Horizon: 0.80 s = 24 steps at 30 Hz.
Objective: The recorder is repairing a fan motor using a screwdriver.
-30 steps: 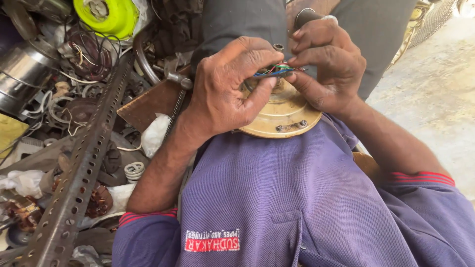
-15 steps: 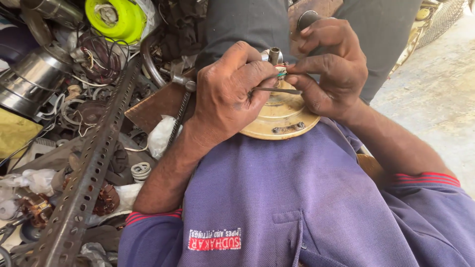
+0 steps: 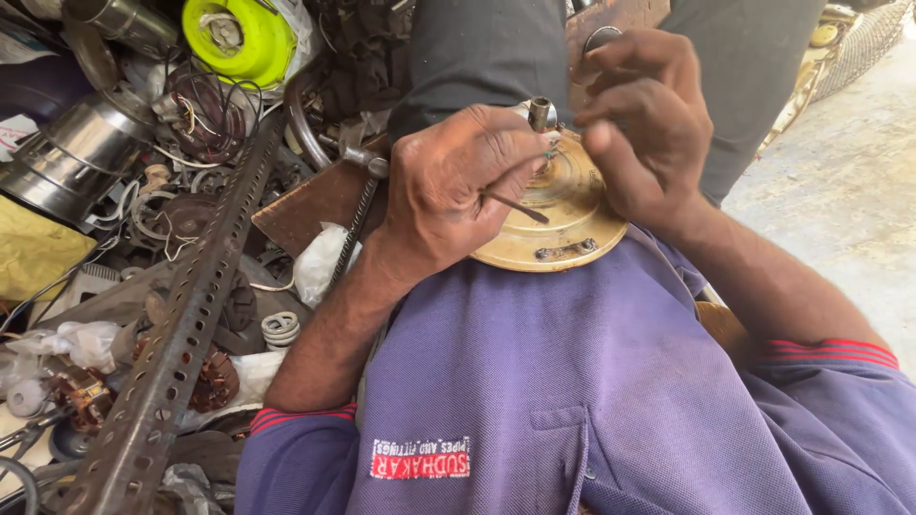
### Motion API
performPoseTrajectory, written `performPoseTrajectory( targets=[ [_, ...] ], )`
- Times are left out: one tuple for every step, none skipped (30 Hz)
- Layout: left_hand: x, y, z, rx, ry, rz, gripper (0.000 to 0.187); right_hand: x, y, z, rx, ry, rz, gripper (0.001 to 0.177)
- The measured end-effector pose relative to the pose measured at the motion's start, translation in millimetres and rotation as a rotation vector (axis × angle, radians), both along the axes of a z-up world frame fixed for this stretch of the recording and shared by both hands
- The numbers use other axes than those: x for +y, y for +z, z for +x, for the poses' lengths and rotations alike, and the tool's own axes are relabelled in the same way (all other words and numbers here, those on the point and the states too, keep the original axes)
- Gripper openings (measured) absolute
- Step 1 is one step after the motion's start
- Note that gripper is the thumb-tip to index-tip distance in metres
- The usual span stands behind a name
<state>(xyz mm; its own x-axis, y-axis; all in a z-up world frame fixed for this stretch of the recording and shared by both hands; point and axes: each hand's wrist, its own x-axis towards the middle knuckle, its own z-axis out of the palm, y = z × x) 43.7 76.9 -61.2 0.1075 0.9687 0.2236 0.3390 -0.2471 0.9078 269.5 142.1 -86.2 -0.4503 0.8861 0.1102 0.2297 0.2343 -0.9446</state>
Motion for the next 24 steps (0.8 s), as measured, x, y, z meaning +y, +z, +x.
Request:
performPoseTrajectory(
  targets=[
    [1.1, 0.3, 0.8, 0.014, 0.006, 0.0, 0.019, -1.0, -1.3, 3.2, 0.014, 0.006, 0.0, 0.024],
    [1.8, 2.1, -0.3, 0.021, -0.024, -0.023, 0.021, -2.3, -1.3, 4.6, 0.038, 0.032, 0.063, 0.029],
    [2.5, 6.1, -8.0, 0.056, -0.034, -0.042, 0.024, 1.0, -5.3, -2.6, 0.092, 0.074, 0.131, 0.035],
    [1.4, 3.6, -4.7, 0.097, -0.008, -0.04, 0.024, 1.4, -3.7, 0.2, 0.135, 0.096, 0.135, 0.035],
    [1.2, 1.4, -1.3, 0.104, -0.003, -0.015, 0.03, 4.3, -2.5, 3.4, 0.093, 0.115, 0.207, 0.038],
    [1.0, -1.3, 0.5, 0.111, 0.001, 0.01, 0.036, 7.2, -1.9, 5.7, 0.053, 0.13, 0.28, 0.041],
    [-1.3, -7.2, 6.7, 0.156, 0.038, 0.013, 0.036, 2.5, -2.4, 9.8, 0.102, 0.16, 0.288, 0.041],
    [-3.1, -13.4, 10.8, 0.139, 0.041, 0.001, 0.038, -1.8, -3.4, 13.3, 0.038, 0.147, 0.252, 0.037],
    [-0.2, -18.8, 10.8, 0.13, 0.051, -0.002, 0.04, 0.2, -5.2, 13.5, -0.015, 0.139, 0.226, 0.033],
    [-0.6, -19.7, 13.7, 0.183, 0.095, 0.01, 0.04, -4.9, -9.7, 19.6, 0.042, 0.176, 0.244, 0.033],
    [-1.6, -24.2, 18.5, 0.208, 0.076, 0.024, 0.041, -11.5, -17.3, 29.1, -0.088, 0.084, -0.187, 0.028],
    [-1.2, -30.8, 22.6, 0.233, 0.057, 0.038, 0.041, -16.3, -27.9, 38.7, -0.235, 0.015, -0.617, 0.023],
    [-2.1, -37.5, 24.5, 0.265, 0.09, 0.053, 0.041, -17.0, -19.3, 32.3, -0.214, 0.054, -0.594, 0.023],
    [-0.8, -46.3, 26.3, 0.268, 0.092, 0.055, 0.04, -16.4, -12.6, 27.2, -0.165, 0.057, -0.639, 0.023],
    [0.2, -57.3, 33.9, 0.256, 0.08, 0.056, 0.039, -20.4, -4.9, 29.7, -0.126, 0.043, -0.688, 0.024],
    [0.8, -51.3, 30.8, 0.274, 0.099, 0.071, 0.039, -16.2, -26.0, 34.4, -0.115, 0.065, -0.669, 0.024],
    [1.0, -44.9, 30.1, 0.248, 0.103, 0.049, 0.039, -13.9, -45.5, 41.2, -0.161, 0.112, -0.244, 0.014],
    [1.8, -39.1, 30.0, 0.223, 0.106, 0.027, 0.039, -10.0, -65.5, 47.9, -0.196, 0.157, 0.182, 0.008],
    [1.4, -37.4, 29.8, 0.234, 0.112, 0.042, 0.039, -7.0, -50.6, 35.6, -0.185, 0.158, 0.198, 0.008],
    [1.2, -36.1, 29.8, 0.262, 0.123, 0.021, 0.036, -4.4, -35.8, 23.8, -0.139, 0.177, 0.237, 0.01],
    [0.7, -35.2, 31.8, 0.284, 0.136, -0.001, 0.033, -2.6, -19.9, 14.5, -0.098, 0.196, 0.277, 0.012],
    [1.3, -34.1, 30.0, 0.29, 0.142, 0.015, 0.033, -0.3, -20.9, 12.1, -0.093, 0.198, 0.293, 0.012],
    [0.8, -32.7, 30.7, 0.313, 0.148, 0.01, 0.029, -0.1, -20.5, 12.5, -0.124, 0.187, 0.285, 0.011],
    [1.1, -32.0, 31.6, 0.336, 0.155, 0.005, 0.026, 1.0, -21.0, 13.2, -0.154, 0.175, 0.276, 0.011]
  ],
)
